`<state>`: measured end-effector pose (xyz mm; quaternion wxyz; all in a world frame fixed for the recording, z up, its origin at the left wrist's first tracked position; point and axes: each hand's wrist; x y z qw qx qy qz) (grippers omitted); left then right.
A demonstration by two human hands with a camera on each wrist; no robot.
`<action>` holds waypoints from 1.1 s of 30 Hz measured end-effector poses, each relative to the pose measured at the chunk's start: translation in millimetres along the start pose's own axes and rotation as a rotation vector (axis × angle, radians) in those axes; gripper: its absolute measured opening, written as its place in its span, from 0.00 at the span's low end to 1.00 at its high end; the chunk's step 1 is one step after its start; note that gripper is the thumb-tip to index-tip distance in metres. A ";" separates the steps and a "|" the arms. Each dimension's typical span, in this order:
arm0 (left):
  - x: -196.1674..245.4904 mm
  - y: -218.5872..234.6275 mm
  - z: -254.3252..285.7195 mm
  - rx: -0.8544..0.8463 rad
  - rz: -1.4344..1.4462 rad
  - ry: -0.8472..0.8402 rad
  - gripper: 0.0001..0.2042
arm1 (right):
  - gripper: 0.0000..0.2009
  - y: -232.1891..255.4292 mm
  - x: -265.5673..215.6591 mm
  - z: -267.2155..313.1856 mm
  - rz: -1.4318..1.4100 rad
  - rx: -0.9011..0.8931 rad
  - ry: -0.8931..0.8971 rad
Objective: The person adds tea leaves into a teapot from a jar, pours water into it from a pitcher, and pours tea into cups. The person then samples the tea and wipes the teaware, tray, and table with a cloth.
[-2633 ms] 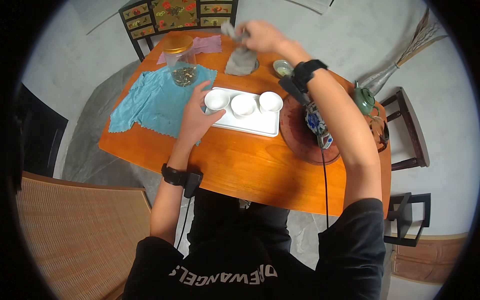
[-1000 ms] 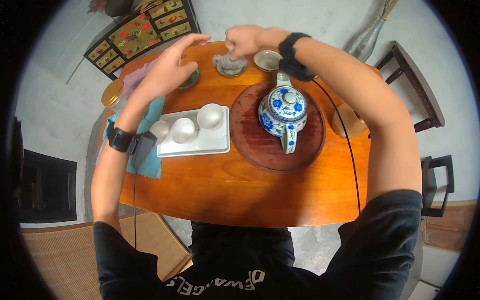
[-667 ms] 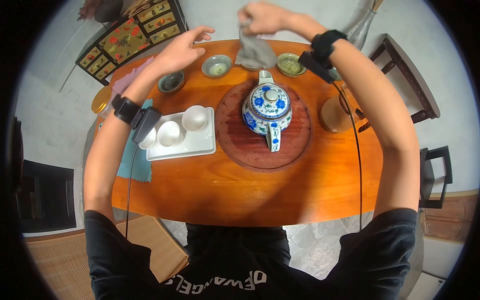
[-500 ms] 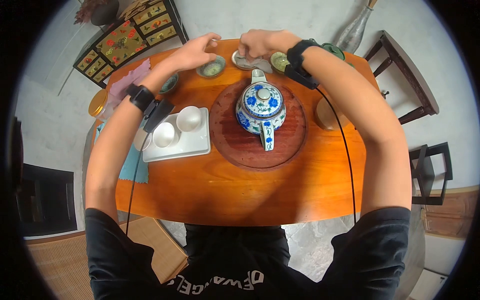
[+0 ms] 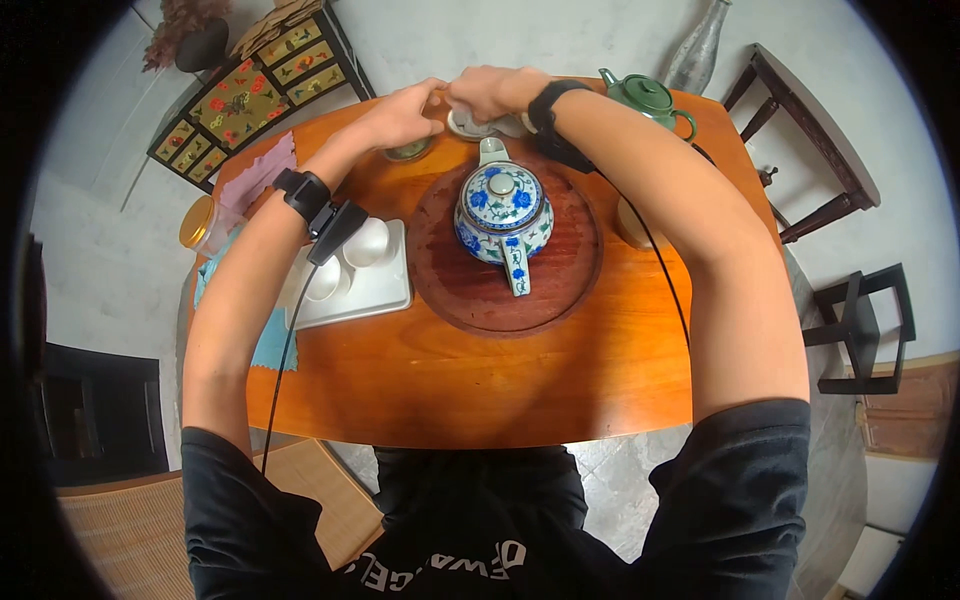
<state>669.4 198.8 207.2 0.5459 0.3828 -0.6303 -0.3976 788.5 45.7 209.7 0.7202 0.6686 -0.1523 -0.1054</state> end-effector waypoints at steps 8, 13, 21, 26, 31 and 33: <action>36.8 -10.9 -31.3 0.216 0.103 -0.106 0.52 | 0.15 67.1 48.2 81.6 -0.297 -0.045 -0.356; 54.6 -31.6 -55.7 -0.154 0.081 -0.104 0.49 | 0.24 31.5 34.2 83.9 -0.171 -0.238 -0.295; 47.0 -30.1 -68.7 -0.112 0.014 -0.149 0.40 | 0.29 13.3 27.8 63.7 -0.016 -0.397 -0.384; 67.6 21.8 -18.7 0.183 0.115 -0.270 0.33 | 0.17 13.5 18.1 61.6 0.125 -0.399 -0.339; 124.4 37.7 89.9 0.449 0.460 -0.262 0.29 | 0.13 1.1 7.9 73.1 0.126 -0.237 -0.420; 142.3 14.7 140.5 0.500 0.575 -0.159 0.21 | 0.09 -18.9 26.7 61.7 0.144 -0.028 -0.390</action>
Point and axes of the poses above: each hand's wrist, its own z-axis away from the middle knuckle, its own y-axis out of the back of the hand, x = y × z, and after that the axes turned 6 degrees about x, right-handed
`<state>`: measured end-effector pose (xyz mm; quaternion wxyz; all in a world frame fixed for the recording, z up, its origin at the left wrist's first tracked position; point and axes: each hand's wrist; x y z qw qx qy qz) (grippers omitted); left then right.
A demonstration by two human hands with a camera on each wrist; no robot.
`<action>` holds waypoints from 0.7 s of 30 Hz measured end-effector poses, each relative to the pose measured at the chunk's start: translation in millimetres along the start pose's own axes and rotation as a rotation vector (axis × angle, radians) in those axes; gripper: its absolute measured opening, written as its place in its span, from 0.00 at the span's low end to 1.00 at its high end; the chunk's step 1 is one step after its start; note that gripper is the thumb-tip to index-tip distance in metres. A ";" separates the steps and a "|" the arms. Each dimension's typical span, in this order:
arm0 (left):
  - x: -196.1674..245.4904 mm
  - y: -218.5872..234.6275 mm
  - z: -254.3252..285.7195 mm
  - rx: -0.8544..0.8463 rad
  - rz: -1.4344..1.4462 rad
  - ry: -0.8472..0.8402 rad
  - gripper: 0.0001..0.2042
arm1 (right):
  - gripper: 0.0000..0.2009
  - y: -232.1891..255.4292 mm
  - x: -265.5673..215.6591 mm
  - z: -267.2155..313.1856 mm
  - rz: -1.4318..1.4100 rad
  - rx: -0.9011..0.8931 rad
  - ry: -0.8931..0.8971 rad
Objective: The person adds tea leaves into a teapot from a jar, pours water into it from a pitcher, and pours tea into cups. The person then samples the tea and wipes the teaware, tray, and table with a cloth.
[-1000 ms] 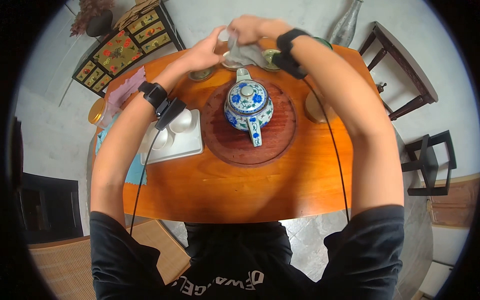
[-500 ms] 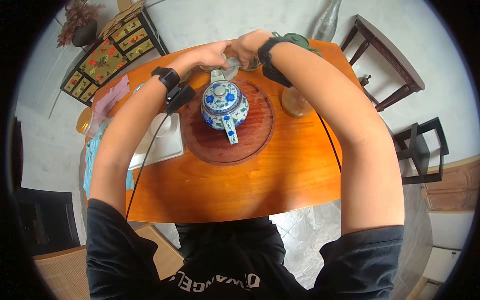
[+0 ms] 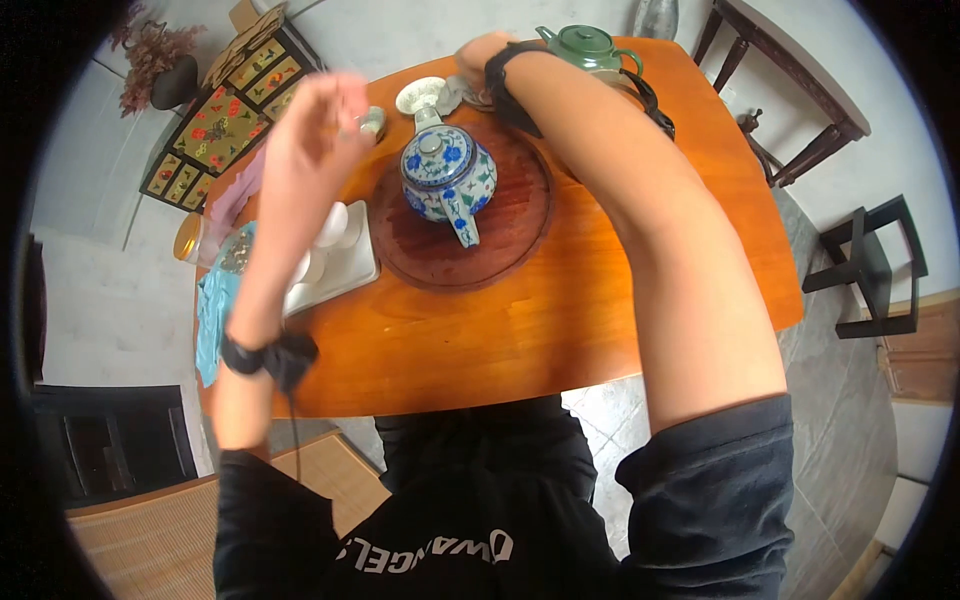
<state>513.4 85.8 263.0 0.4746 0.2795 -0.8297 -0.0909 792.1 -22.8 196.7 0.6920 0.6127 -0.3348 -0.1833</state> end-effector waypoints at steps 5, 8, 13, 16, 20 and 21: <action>-3.0 -27.5 108.8 -0.010 0.208 0.361 0.16 | 0.11 64.0 26.1 31.9 -0.602 0.126 0.089; -2.7 -49.9 128.9 0.013 0.304 0.439 0.19 | 0.15 88.6 8.1 95.6 -0.848 0.200 -0.035; -22.7 -85.2 128.6 0.058 0.496 0.398 0.19 | 0.22 -3.9 -58.9 162.9 -0.894 0.652 -0.074; -21.4 -93.0 115.0 0.057 0.592 0.459 0.17 | 0.16 -25.7 -86.3 200.0 -1.407 0.614 -0.306; -37.0 -85.9 109.5 -0.032 0.517 0.426 0.15 | 0.18 -32.1 -122.4 236.6 -1.707 0.756 -0.603; -36.8 -80.1 107.5 -0.049 0.446 0.424 0.12 | 0.22 -22.5 -123.7 245.1 -2.010 0.744 -0.651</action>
Point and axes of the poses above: each hand's wrist, its own z-axis away from the middle knuckle, its own y-axis out of the back of the hand, x = y × z, and after that the axes turned 6 degrees about x, right-handed
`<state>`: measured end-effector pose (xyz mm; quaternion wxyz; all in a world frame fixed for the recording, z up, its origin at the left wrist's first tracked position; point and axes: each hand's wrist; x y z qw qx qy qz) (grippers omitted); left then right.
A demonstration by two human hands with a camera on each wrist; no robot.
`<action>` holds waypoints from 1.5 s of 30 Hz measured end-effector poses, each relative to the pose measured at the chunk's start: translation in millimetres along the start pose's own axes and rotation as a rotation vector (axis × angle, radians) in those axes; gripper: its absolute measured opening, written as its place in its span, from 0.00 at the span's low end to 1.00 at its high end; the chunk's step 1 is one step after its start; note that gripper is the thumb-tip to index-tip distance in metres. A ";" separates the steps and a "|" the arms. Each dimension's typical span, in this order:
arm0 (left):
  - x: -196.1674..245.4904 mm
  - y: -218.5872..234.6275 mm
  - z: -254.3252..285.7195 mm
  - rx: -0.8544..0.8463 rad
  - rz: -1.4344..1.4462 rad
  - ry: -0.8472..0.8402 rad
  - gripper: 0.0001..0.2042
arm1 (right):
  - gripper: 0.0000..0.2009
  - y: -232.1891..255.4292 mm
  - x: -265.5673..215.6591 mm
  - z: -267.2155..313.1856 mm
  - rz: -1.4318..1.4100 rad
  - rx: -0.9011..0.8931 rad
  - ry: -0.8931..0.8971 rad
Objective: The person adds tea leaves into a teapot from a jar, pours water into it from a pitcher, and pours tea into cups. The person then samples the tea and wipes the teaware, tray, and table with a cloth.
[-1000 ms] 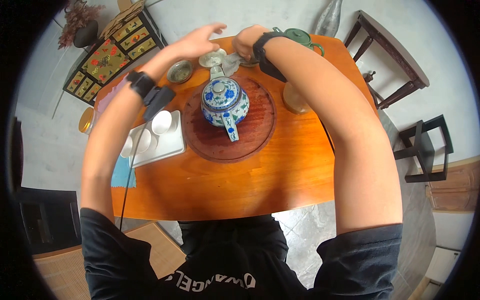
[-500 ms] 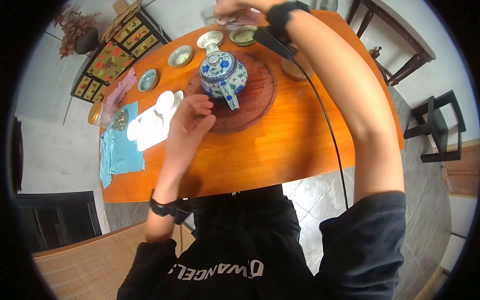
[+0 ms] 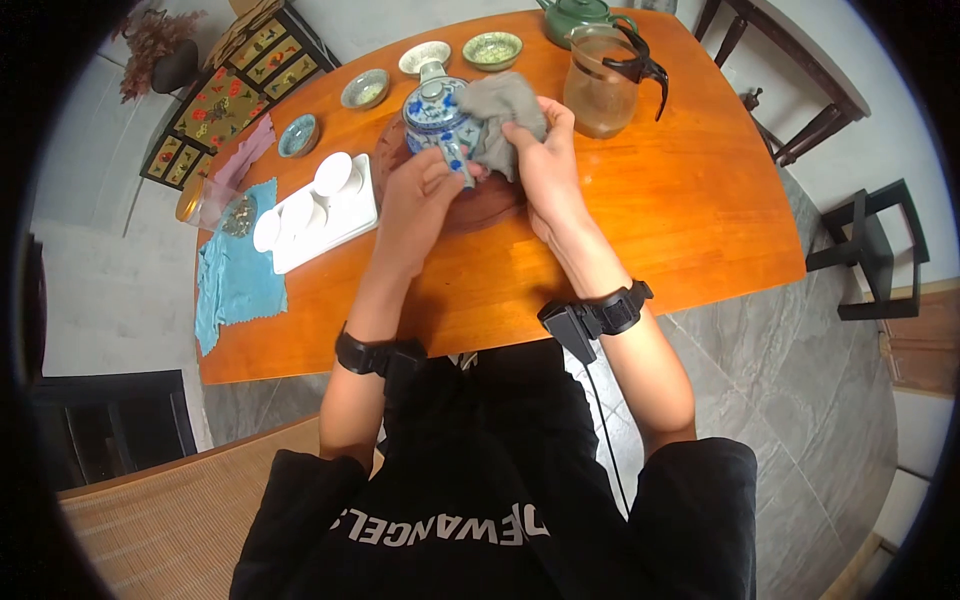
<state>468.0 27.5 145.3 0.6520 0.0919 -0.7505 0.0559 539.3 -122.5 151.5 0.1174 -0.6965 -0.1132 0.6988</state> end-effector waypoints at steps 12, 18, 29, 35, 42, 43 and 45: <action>94.4 45.3 117.2 -0.160 0.050 0.280 0.14 | 0.25 -16.8 7.5 24.8 -0.613 -0.467 -0.351; 95.5 39.1 134.8 -0.013 -0.027 0.223 0.11 | 0.22 -31.5 0.2 96.2 -1.038 -0.234 -0.619; 108.8 38.5 148.2 0.050 0.003 0.145 0.10 | 0.26 -37.9 -39.4 124.8 -1.086 -0.351 -0.620; 107.7 31.4 155.1 -0.026 0.013 0.187 0.10 | 0.30 -25.4 1.3 112.9 -1.281 -0.555 -0.670; 116.0 31.8 152.7 0.102 0.014 0.173 0.12 | 0.23 -36.8 -9.2 131.7 -0.448 -0.018 0.050; 118.2 32.8 152.5 0.063 -0.046 0.189 0.12 | 0.25 -34.2 -2.7 128.3 -0.125 -0.026 0.316; 113.8 36.1 153.1 0.093 -0.086 0.169 0.12 | 0.28 -30.7 -1.0 133.4 -0.182 -0.073 0.428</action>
Point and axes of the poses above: each hand's wrist, its own z-axis away from the middle knuckle, its own y-axis out of the back of the hand, x = y × z, and after that the axes turned 6 degrees about x, right-handed
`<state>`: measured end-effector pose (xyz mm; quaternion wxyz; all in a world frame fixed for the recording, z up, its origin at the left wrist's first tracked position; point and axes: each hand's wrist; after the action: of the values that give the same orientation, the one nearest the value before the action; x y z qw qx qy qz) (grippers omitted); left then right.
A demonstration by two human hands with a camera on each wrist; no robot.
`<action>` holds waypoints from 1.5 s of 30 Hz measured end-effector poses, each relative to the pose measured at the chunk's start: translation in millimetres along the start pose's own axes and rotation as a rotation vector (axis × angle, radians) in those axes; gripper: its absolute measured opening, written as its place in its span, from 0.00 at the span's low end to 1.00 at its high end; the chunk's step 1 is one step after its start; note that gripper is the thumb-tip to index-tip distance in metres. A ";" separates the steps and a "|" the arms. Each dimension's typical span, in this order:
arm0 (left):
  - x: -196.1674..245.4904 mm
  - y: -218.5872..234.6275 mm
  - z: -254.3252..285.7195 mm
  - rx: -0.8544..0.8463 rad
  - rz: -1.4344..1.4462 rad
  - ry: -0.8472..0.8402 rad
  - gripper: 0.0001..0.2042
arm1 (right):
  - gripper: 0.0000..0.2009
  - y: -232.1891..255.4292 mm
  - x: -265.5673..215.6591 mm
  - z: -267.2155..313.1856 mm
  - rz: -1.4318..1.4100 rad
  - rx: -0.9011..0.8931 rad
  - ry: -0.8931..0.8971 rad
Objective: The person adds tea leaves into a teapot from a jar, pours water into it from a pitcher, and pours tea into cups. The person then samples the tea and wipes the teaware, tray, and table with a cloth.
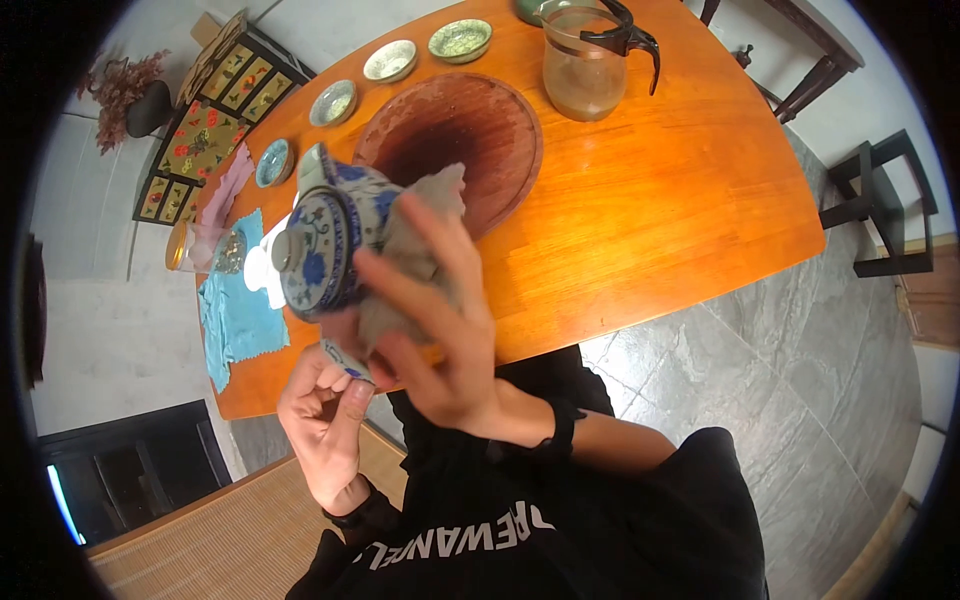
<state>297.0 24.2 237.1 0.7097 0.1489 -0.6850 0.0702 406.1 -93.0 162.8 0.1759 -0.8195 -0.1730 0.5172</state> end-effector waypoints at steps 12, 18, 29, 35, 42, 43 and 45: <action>-6.1 3.5 -9.7 0.200 -0.113 -0.112 0.12 | 0.24 -20.5 -3.8 -8.3 -0.265 -0.400 -0.576; -16.2 17.1 -14.6 0.309 -0.105 -0.220 0.13 | 0.17 -2.4 40.9 -81.5 -0.105 -0.336 -0.360; -44.0 16.9 -40.3 0.229 -0.015 -0.218 0.15 | 0.18 26.7 75.2 -114.6 1.110 -0.881 0.550; -65.3 13.0 -76.8 0.160 0.009 -0.216 0.15 | 0.12 33.8 25.1 -159.9 0.910 -1.051 0.076; -79.2 -9.9 -119.4 0.069 0.053 -0.252 0.13 | 0.17 46.1 71.0 -204.3 1.205 -0.757 0.260; -80.0 -13.2 -122.5 0.068 0.035 -0.245 0.13 | 0.15 50.9 60.8 -194.4 1.224 -0.627 0.325; -82.8 -18.5 -125.6 0.072 0.005 -0.233 0.12 | 0.13 66.8 36.6 -169.6 1.137 -0.459 0.407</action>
<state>417.9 54.0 150.6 0.6194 0.1797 -0.7602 0.0787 581.8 -153.2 171.2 -0.2760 -0.8817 0.2190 0.3138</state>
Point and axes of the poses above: each hand's wrist, its own z-axis away from the middle knuckle, its own y-axis out of the back of the hand, x = y × z, and after that the axes turned 6 degrees about x, right-handed
